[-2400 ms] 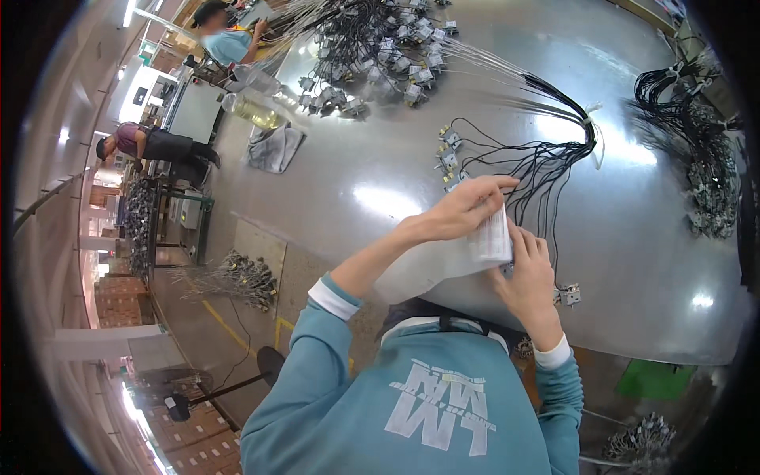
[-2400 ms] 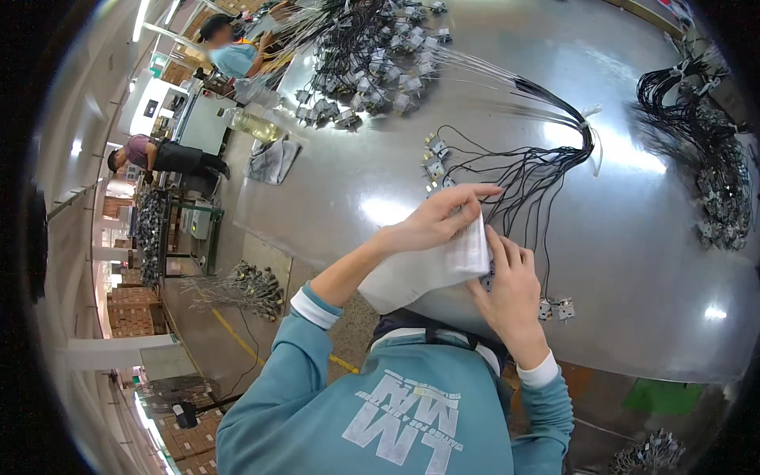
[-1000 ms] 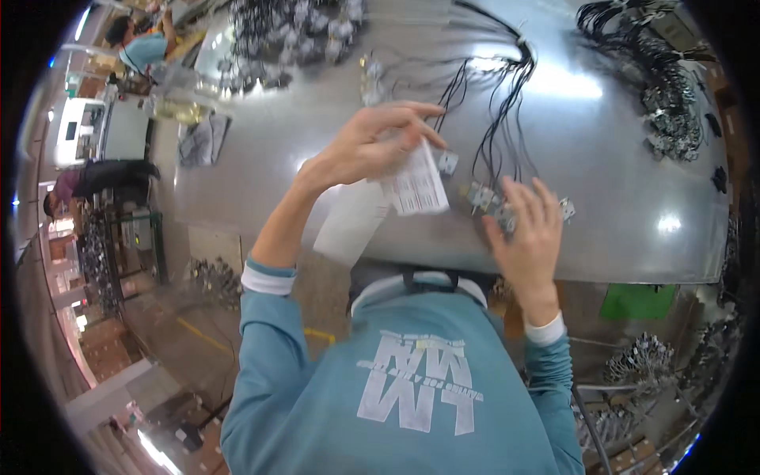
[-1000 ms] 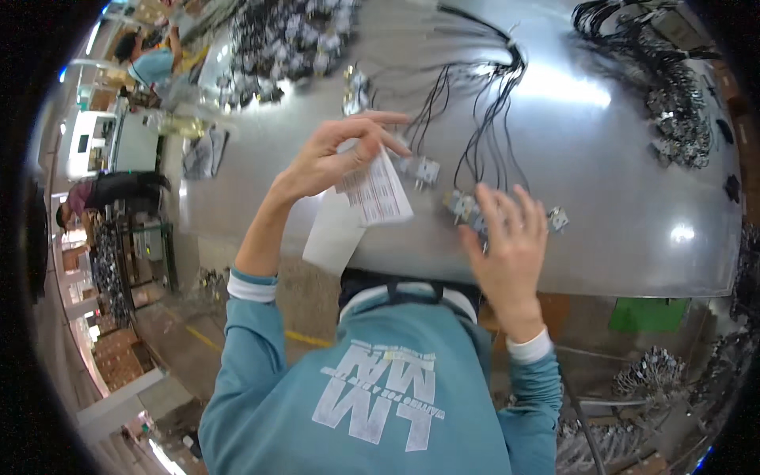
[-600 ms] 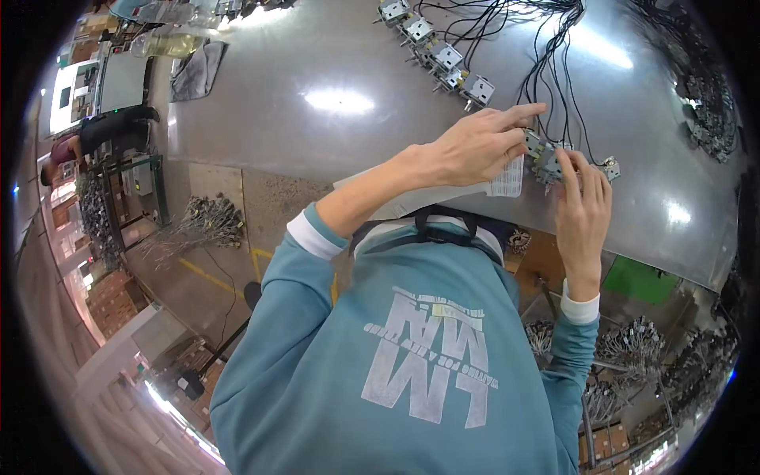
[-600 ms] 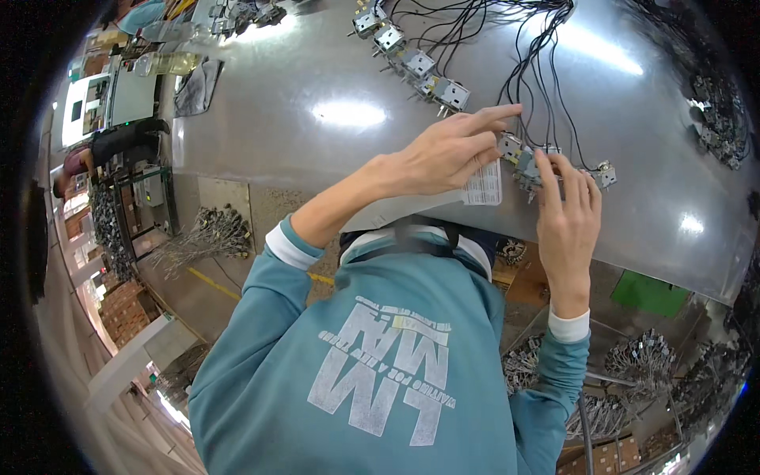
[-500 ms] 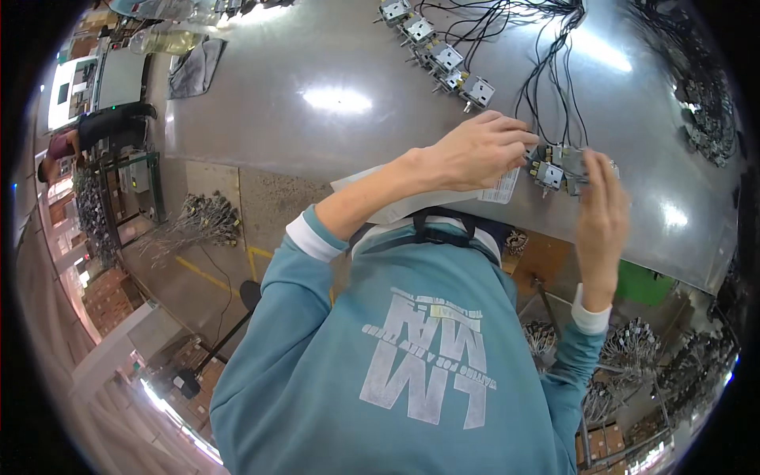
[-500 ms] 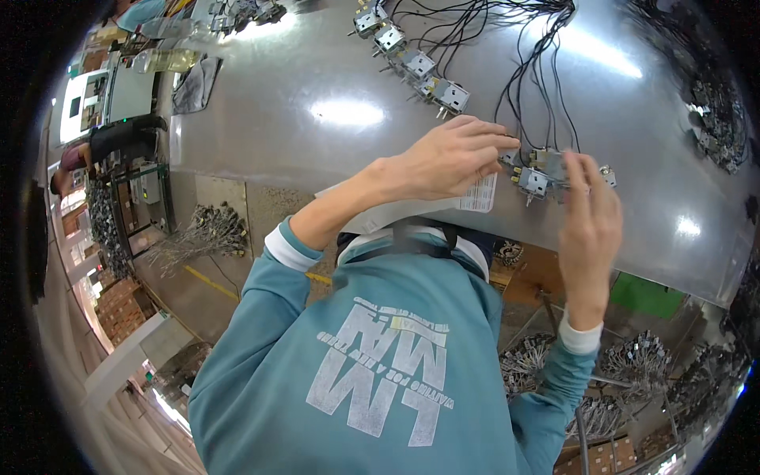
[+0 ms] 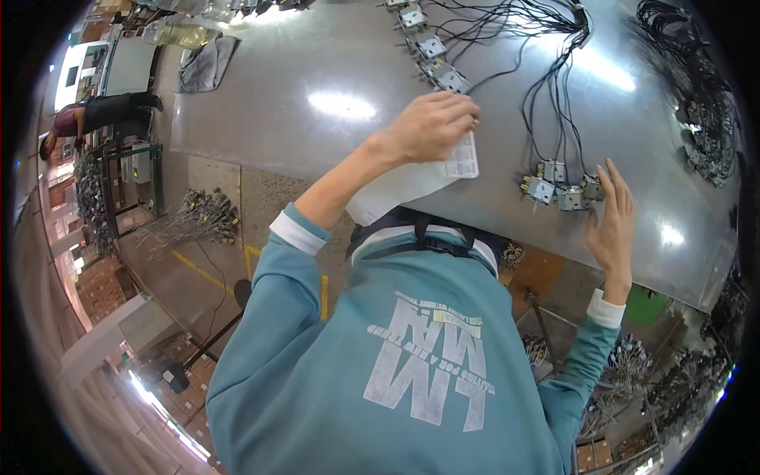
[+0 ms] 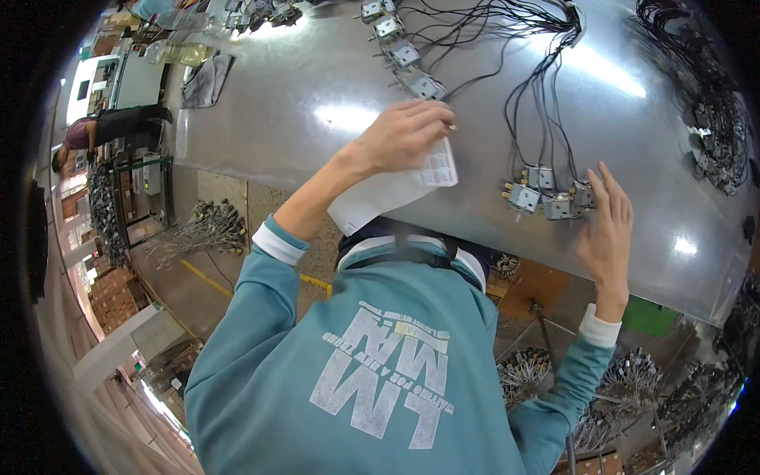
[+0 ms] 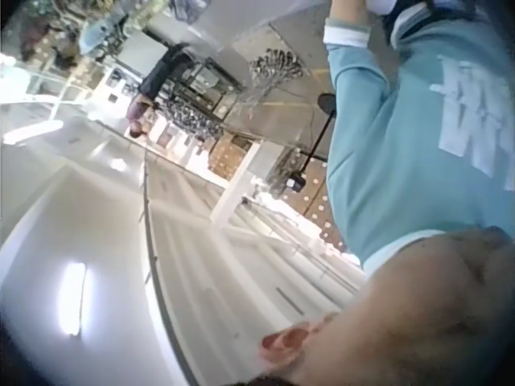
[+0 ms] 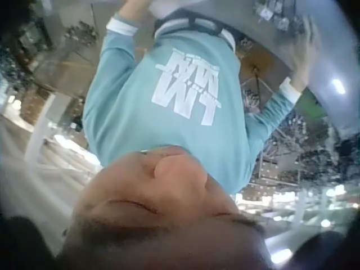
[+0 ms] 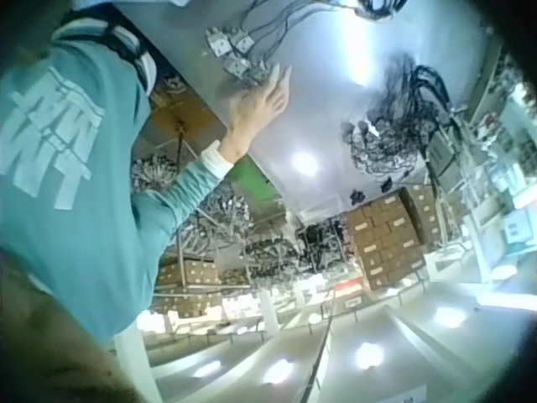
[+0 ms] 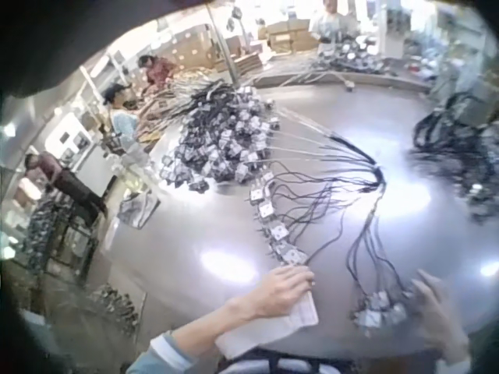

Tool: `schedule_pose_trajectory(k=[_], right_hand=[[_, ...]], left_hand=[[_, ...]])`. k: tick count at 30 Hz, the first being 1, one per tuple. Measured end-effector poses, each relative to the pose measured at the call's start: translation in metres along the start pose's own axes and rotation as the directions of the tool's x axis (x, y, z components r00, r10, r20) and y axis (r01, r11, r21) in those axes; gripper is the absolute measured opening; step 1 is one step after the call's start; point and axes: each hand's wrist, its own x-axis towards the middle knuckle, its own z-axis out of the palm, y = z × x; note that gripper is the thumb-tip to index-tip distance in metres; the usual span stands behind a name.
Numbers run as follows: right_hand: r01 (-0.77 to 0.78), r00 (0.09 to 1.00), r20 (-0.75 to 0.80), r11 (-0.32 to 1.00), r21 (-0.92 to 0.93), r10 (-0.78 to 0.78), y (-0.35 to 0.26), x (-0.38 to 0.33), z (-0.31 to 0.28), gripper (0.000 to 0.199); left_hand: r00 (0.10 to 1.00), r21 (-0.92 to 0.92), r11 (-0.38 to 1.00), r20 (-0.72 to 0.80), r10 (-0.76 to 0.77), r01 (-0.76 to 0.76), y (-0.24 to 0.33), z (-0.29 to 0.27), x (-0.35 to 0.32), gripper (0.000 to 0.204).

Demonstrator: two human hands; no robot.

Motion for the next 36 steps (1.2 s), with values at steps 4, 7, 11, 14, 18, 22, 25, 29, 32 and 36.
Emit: schedule_pose_trajectory(k=[4, 7, 11, 14, 18, 22, 25, 29, 32, 36], right_hand=[[0.13, 0.991, 0.01, 0.991, 0.01, -0.13, -0.031, 0.015, -0.014, 0.068], [0.097, 0.995, -0.004, 0.991, 0.096, -0.097, -0.04, 0.014, 0.012, 0.068], [0.144, 0.988, -0.059, 0.987, 0.064, -0.14, -0.052, 0.016, 0.003, 0.065], [0.124, 0.991, -0.043, 0.992, 0.023, -0.123, -0.039, 0.024, -0.015, 0.063], [0.106, 0.994, -0.007, 0.991, -0.084, -0.107, 0.023, 0.028, 0.004, 0.061], [0.058, 0.998, 0.045, 0.994, -0.089, -0.054, 0.048, 0.023, 0.016, 0.062], [0.087, 0.989, 0.133, 0.983, -0.161, -0.066, 0.042, 0.02, 0.006, 0.062], [0.151, 0.988, 0.031, 0.914, -0.377, -0.151, -0.008, 0.015, -0.012, 0.059], [0.076, 0.991, -0.113, 0.994, 0.08, -0.067, -0.035, 0.012, -0.014, 0.055], [0.157, 0.984, -0.115, 0.968, 0.195, -0.137, -0.11, 0.015, -0.006, 0.052]], left_hand=[[0.996, 0.064, 0.994, -0.037, -0.084, 0.087, -0.015, -0.024, -0.006, 0.007], [0.978, 0.092, 0.975, -0.064, -0.197, 0.203, -0.006, -0.019, -0.009, 0.005], [0.932, 0.088, 0.938, -0.176, -0.318, 0.337, 0.009, -0.001, -0.012, 0.005], [0.899, 0.044, 0.917, -0.218, -0.38, 0.398, 0.012, 0.003, -0.011, 0.006], [0.883, 0.041, 0.898, -0.207, -0.421, 0.438, 0.013, 0.005, -0.014, 0.007], [0.887, 0.032, 0.902, -0.2, -0.416, 0.431, 0.016, 0.006, -0.015, 0.007], [0.878, -0.01, 0.893, -0.18, -0.444, 0.45, 0.018, 0.005, -0.014, 0.007], [0.879, -0.006, 0.905, -0.234, -0.414, 0.425, 0.028, -0.011, -0.014, 0.008], [0.93, -0.217, 0.935, -0.179, -0.32, 0.28, 0.054, -0.043, -0.007, 0.014], [0.964, -0.487, 0.847, -0.037, -0.263, 0.213, 0.078, -0.054, -0.005, 0.018]])
